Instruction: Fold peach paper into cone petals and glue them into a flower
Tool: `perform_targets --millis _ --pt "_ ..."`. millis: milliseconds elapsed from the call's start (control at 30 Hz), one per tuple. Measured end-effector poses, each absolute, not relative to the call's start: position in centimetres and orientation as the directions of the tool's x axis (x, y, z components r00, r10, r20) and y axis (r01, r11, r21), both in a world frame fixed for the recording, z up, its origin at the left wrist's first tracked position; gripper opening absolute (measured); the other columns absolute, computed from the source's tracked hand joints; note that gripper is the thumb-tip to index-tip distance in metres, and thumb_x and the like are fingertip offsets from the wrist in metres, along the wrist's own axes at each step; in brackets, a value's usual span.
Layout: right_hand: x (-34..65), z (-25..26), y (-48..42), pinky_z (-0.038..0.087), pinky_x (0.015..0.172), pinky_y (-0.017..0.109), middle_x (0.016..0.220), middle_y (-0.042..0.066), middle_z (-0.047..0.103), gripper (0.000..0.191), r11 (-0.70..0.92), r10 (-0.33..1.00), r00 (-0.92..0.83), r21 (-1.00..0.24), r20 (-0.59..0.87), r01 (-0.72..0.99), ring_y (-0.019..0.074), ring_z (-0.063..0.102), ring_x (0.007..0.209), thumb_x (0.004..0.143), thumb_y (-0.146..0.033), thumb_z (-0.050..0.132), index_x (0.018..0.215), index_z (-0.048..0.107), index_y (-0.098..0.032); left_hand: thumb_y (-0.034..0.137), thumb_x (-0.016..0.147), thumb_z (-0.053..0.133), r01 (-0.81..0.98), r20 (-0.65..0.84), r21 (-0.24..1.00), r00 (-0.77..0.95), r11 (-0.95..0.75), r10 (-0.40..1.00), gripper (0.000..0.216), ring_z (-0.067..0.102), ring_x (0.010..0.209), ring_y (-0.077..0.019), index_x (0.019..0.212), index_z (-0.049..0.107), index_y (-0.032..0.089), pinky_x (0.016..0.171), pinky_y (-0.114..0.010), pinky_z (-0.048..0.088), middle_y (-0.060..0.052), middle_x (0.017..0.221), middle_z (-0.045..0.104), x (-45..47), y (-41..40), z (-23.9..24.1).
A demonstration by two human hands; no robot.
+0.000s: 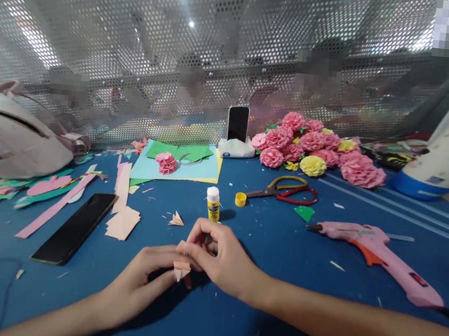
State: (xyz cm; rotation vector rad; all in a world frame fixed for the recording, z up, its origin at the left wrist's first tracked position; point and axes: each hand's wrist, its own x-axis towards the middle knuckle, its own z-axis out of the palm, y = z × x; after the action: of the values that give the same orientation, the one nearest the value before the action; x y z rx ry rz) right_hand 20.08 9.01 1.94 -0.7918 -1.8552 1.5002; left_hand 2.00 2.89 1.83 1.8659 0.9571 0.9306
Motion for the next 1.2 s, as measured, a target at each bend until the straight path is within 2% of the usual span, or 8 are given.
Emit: perform_targets --millis 133,233,400,600,700,867,1000,1200 --pt "20.3 1.9 9.2 0.041 0.057 0.023 0.071 -0.001 0.057 0.028 0.181 0.782 -0.614 -0.981 0.104 0.064 0.0102 0.051 0.06 0.089 -0.041 0.063 0.08 0.053 -0.017 0.027 0.099 0.048 0.182 0.228 0.933 0.366 -0.309 0.902 0.027 0.059 0.076 -0.0152 0.091 0.07 0.014 0.074 -0.023 0.044 -0.005 0.079 0.064 1.8 2.9 1.9" --pt "20.4 1.7 9.4 0.042 0.06 0.023 0.074 0.0 0.059 0.027 0.152 0.728 -0.676 -0.988 0.112 -0.001 0.0109 0.054 0.065 0.09 -0.041 0.062 0.085 0.055 -0.016 0.032 0.098 0.049 0.116 0.22 0.954 0.349 -0.275 0.911 0.032 0.058 0.071 -0.0146 0.086 0.07 0.012 0.071 -0.024 0.044 -0.005 0.076 0.062 1.6 2.9 1.9" --pt "20.5 1.0 9.9 0.035 0.052 0.018 0.071 -0.003 0.053 0.028 0.042 0.653 -0.749 -0.993 0.11 -0.11 0.0063 0.047 0.059 0.093 -0.042 0.059 0.087 0.057 -0.015 0.037 0.098 0.049 0.032 0.217 0.967 0.403 -0.251 0.889 0.037 0.058 0.065 -0.0136 0.08 0.068 0.01 0.07 -0.025 0.045 -0.007 0.076 0.062 1.4 3.0 1.8" --pt "20.5 1.4 10.4 0.037 0.058 0.018 0.075 -0.002 0.054 0.028 0.004 0.623 -0.78 -0.998 0.054 -0.066 0.0076 0.049 0.066 0.086 -0.041 0.068 0.085 0.058 -0.015 0.033 0.099 0.047 0.101 0.252 0.941 0.428 -0.322 0.868 0.036 0.056 0.064 -0.0123 0.081 0.068 0.011 0.066 -0.023 0.044 -0.006 0.076 0.061 1.2 2.8 1.6" --pt "20.6 1.8 10.6 0.039 0.06 0.019 0.073 -0.002 0.055 0.027 0.054 0.597 -0.801 -0.998 0.049 -0.021 0.0081 0.05 0.066 0.084 -0.039 0.07 0.084 0.06 -0.014 0.024 0.099 0.046 0.175 0.312 0.889 0.446 -0.424 0.839 0.03 0.055 0.069 -0.0134 0.079 0.065 0.012 0.07 -0.022 0.043 -0.005 0.073 0.059 1.1 2.6 1.7" --pt "20.7 2.1 10.8 0.041 0.06 0.019 0.074 -0.002 0.057 0.026 0.072 0.552 -0.833 -0.997 0.028 0.014 0.0078 0.052 0.064 0.084 -0.037 0.07 0.087 0.061 -0.014 0.014 0.096 0.045 0.234 0.372 0.821 0.472 -0.52 0.8 0.021 0.056 0.079 -0.0148 0.085 0.063 0.013 0.075 -0.023 0.042 -0.006 0.08 0.061 1.0 2.5 1.7" --pt "20.8 2.1 10.8 0.039 0.052 0.016 0.068 -0.003 0.055 0.025 0.075 0.56 -0.828 -0.997 0.016 0.032 0.0071 0.05 0.058 0.089 -0.038 0.064 0.092 0.06 -0.014 0.016 0.097 0.046 0.237 0.365 0.834 0.443 -0.499 0.819 0.022 0.056 0.078 -0.0144 0.083 0.062 0.014 0.074 -0.022 0.041 -0.005 0.08 0.061 1.1 2.5 1.8" --pt "20.7 2.0 10.7 0.039 0.05 0.015 0.066 -0.003 0.055 0.022 0.089 0.579 -0.814 -0.996 0.042 0.012 0.0059 0.048 0.054 0.091 -0.036 0.06 0.091 0.059 -0.014 0.022 0.098 0.046 0.231 0.313 0.868 0.43 -0.439 0.847 0.026 0.054 0.073 -0.0133 0.08 0.063 0.013 0.07 -0.021 0.04 -0.003 0.075 0.058 1.0 2.7 2.0"
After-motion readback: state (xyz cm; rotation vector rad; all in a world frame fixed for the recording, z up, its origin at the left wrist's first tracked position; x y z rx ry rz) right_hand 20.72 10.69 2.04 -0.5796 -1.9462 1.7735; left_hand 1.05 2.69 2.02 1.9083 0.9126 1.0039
